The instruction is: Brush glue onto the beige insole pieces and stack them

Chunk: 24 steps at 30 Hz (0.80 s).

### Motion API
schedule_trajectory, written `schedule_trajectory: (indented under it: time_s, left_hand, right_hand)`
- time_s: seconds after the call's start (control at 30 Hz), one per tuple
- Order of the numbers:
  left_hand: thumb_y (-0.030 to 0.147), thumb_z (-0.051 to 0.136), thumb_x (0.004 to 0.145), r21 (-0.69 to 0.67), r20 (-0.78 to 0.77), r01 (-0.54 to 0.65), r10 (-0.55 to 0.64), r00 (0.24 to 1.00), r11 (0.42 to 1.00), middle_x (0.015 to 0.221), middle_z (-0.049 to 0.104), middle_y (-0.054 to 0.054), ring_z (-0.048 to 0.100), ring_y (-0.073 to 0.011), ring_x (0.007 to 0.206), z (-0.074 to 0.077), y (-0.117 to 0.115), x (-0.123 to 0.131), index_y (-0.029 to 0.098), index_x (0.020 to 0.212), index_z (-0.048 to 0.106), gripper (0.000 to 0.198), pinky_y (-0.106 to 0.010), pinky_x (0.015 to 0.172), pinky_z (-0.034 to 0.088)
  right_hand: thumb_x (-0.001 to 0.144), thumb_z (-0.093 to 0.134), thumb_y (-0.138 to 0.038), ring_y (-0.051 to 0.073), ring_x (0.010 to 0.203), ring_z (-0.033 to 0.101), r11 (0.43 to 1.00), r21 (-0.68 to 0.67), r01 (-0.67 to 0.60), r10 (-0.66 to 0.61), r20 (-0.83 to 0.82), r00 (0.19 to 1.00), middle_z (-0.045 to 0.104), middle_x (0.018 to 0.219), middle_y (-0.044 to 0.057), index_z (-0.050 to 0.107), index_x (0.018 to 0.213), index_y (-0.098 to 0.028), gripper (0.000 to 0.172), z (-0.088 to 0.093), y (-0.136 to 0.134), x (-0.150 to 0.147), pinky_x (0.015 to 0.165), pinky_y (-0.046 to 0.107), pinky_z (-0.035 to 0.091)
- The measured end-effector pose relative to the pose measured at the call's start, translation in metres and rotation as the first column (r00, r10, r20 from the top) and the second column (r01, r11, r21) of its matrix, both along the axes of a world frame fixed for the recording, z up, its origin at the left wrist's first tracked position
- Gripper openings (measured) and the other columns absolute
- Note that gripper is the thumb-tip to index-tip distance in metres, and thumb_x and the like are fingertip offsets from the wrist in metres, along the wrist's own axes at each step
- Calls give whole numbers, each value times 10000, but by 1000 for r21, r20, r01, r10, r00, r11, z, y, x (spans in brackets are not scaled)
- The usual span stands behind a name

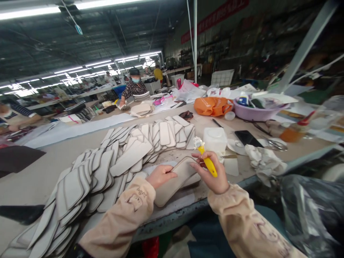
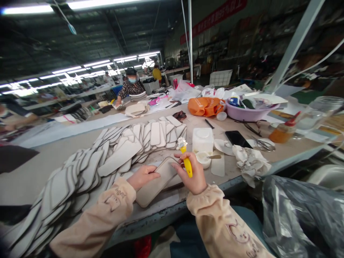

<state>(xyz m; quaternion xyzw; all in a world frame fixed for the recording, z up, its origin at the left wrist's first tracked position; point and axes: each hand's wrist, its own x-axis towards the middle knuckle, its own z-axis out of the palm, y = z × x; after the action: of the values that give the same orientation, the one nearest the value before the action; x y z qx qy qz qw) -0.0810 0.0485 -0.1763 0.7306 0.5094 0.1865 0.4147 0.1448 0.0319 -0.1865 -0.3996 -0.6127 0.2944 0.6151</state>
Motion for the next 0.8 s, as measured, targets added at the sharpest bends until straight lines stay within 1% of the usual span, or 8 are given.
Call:
schedule_trajectory:
  time_s: [0.1, 0.23, 0.33, 0.43, 0.5, 0.57, 0.67, 0.8]
  left_hand:
    - [395, 598, 777, -72, 30, -74, 76, 997, 995, 541, 418, 50, 382, -98, 529, 13, -13, 5, 160, 594, 519, 308, -235, 492, 265]
    - [444, 628, 755, -213, 150, -150, 184, 971, 965, 557, 488, 36, 400, -102, 521, 28, -35, 15, 145, 656, 581, 318, -235, 497, 280]
    - [459, 663, 742, -270, 251, -186, 255, 934, 945, 600, 560, 5, 451, -112, 538, 29, -48, 23, 128, 705, 632, 335, -237, 515, 316]
    - [433, 710, 725, -309, 398, -201, 318, 861, 929, 669, 620, -30, 517, -131, 589, 25, -61, 32, 110, 761, 666, 329, -246, 565, 377]
    - [405, 754, 691, -394, 529, -144, 352, 773, 908, 743, 665, -65, 582, -164, 653, 19, -71, 37, 100, 848, 686, 350, -273, 627, 432]
    - [414, 754, 691, -499, 633, 10, 356, 687, 867, 835, 700, -119, 646, -228, 743, 10, -84, 40, 86, 948, 691, 421, -332, 704, 478]
    - [513, 656, 762, -611, 716, 266, 377, 588, 746, 952, 711, -201, 684, -337, 861, -10, -107, 43, 64, 1046, 675, 532, -442, 767, 507]
    - [542, 555, 832, -683, 720, 342, 515, 465, 646, 1103, 680, -226, 675, -363, 962, -26, -134, 48, 70, 1145, 634, 571, -467, 776, 530]
  right_hand:
    - [756, 741, -339, 158, 743, 651, 1000, -26, 12, -14, -61, 998, 713, 995, 33, 446, 941, -255, 358, 4, 0, 2, 645, 275, 544]
    - [735, 755, -363, 136, 625, 614, 998, -36, 59, -63, -104, 993, 692, 871, -5, 471, 895, -247, 346, 12, -2, 4, 597, 262, 514]
    - [718, 763, -378, 116, 579, 564, 996, -68, 60, -68, -116, 991, 641, 785, -34, 469, 854, -241, 352, 19, -2, 7, 569, 250, 480]
    - [702, 777, -369, 96, 553, 504, 995, -96, -36, 19, -172, 985, 594, 739, -53, 450, 852, -238, 382, 28, 0, 11, 543, 235, 436]
    - [702, 779, -352, 92, 563, 477, 987, -87, -134, 110, -240, 965, 541, 697, -68, 437, 861, -239, 394, 33, 4, 14, 548, 229, 415]
    - [693, 787, -340, 89, 574, 459, 976, -61, -207, 180, -297, 938, 495, 680, -75, 429, 858, -237, 407, 38, 11, 17, 559, 230, 401]
    - [660, 812, -325, 83, 570, 440, 961, -7, -275, 256, -347, 902, 454, 664, -83, 425, 838, -236, 435, 41, 24, 22, 564, 229, 381]
    - [633, 834, -321, 86, 581, 454, 958, 20, -288, 278, -333, 901, 450, 661, -79, 454, 842, -237, 441, 32, 38, 30, 576, 232, 380]
